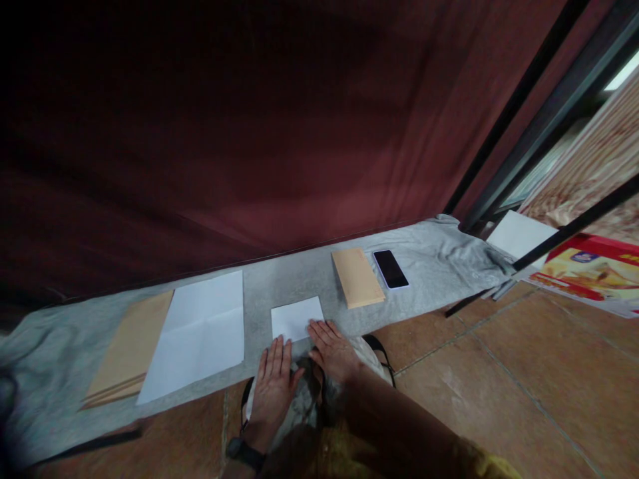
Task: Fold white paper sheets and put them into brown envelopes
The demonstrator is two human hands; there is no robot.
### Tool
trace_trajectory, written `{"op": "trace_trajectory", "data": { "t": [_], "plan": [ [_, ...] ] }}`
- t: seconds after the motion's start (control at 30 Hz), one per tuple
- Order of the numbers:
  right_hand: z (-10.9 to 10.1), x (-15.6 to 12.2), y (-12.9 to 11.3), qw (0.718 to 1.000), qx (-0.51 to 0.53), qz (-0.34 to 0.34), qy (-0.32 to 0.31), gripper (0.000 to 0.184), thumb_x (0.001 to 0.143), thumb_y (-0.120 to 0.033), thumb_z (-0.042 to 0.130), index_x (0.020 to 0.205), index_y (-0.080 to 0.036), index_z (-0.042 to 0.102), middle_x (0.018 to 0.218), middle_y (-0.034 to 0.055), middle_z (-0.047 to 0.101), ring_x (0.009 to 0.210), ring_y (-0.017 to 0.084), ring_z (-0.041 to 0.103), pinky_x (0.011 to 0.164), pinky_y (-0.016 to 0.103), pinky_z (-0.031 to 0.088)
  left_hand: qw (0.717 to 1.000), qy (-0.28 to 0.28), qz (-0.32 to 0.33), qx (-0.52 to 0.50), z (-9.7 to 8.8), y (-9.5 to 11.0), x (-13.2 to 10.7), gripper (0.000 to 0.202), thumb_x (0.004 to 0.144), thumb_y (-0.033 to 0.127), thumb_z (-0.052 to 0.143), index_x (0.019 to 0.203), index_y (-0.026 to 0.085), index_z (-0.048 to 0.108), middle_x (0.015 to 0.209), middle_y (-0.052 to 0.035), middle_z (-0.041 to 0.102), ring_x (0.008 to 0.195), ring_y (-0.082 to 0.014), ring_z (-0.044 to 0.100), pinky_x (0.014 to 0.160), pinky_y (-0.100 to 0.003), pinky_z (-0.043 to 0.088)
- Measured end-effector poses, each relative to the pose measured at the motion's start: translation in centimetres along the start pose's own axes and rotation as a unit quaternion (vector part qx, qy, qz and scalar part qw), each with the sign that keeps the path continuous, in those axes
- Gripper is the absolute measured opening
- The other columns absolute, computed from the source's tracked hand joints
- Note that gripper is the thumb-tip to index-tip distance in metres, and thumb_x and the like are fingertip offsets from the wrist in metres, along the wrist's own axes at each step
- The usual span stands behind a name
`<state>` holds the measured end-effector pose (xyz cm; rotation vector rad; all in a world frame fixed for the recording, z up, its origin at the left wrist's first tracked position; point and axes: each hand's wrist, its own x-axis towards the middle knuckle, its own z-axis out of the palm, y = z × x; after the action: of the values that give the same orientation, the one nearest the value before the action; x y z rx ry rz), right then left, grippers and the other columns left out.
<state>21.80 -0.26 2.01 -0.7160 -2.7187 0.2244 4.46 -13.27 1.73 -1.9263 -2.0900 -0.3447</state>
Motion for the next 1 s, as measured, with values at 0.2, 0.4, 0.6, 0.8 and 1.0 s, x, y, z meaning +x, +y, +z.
{"op": "trace_trajectory", "data": {
  "t": [0.2,0.4,0.6,0.8,1.0],
  "plan": [
    [-0.4,-1.2,1.0,1.000,-0.006,0.001,0.009,0.058,0.101,-0.031,0.047,0.155,-0.013,0.034,0.157,0.0144,0.042,0.146,0.023,0.036,0.120,0.049,0.033,1.000,-0.007,0.011,-0.006,-0.3,-0.3,0.1,0.064,0.098,0.044,0.044,0.152,0.010,0.036,0.154,-0.0208,0.044,0.144,-0.0308,0.042,0.116,-0.052,0.039],
    [-0.6,-1.9,1.4,1.000,-0.011,0.004,0.011,0.055,0.101,-0.030,0.048,0.153,-0.013,0.039,0.157,0.0128,0.041,0.146,0.024,0.037,0.121,0.049,0.032,1.000,-0.009,0.003,-0.008,-0.2,0.1,0.3,0.066,0.098,0.046,0.044,0.149,0.005,0.040,0.152,-0.0239,0.045,0.144,-0.0323,0.041,0.115,-0.052,0.040],
    [-1.1,-2.6,1.8,1.000,-0.014,0.009,0.010,0.055,0.101,-0.031,0.048,0.152,-0.011,0.040,0.155,0.0140,0.043,0.144,0.027,0.039,0.120,0.052,0.032,1.000,-0.019,0.002,-0.003,-0.3,0.1,0.5,0.062,0.099,0.047,0.041,0.147,0.008,0.044,0.152,-0.0213,0.047,0.143,-0.0321,0.043,0.115,-0.053,0.039],
    [-1.2,-1.2,-1.1,0.999,0.005,0.032,0.021,0.053,0.104,-0.037,0.042,0.149,-0.010,0.043,0.155,0.0145,0.044,0.147,0.026,0.035,0.122,0.050,0.031,0.999,-0.036,0.000,0.010,-1.3,0.7,1.2,0.058,0.097,0.043,0.045,0.149,0.018,0.044,0.151,-0.0209,0.048,0.140,-0.0338,0.046,0.113,-0.056,0.040],
    [-0.4,-0.1,-3.7,0.999,0.035,0.018,0.004,0.056,0.104,-0.041,0.043,0.151,-0.010,0.041,0.157,0.0140,0.041,0.146,0.026,0.036,0.122,0.046,0.031,0.999,-0.043,0.004,0.023,-1.7,1.2,1.5,0.054,0.091,0.024,0.051,0.145,0.017,0.050,0.150,-0.0211,0.049,0.141,-0.0352,0.044,0.114,-0.058,0.038]
  ]
}}
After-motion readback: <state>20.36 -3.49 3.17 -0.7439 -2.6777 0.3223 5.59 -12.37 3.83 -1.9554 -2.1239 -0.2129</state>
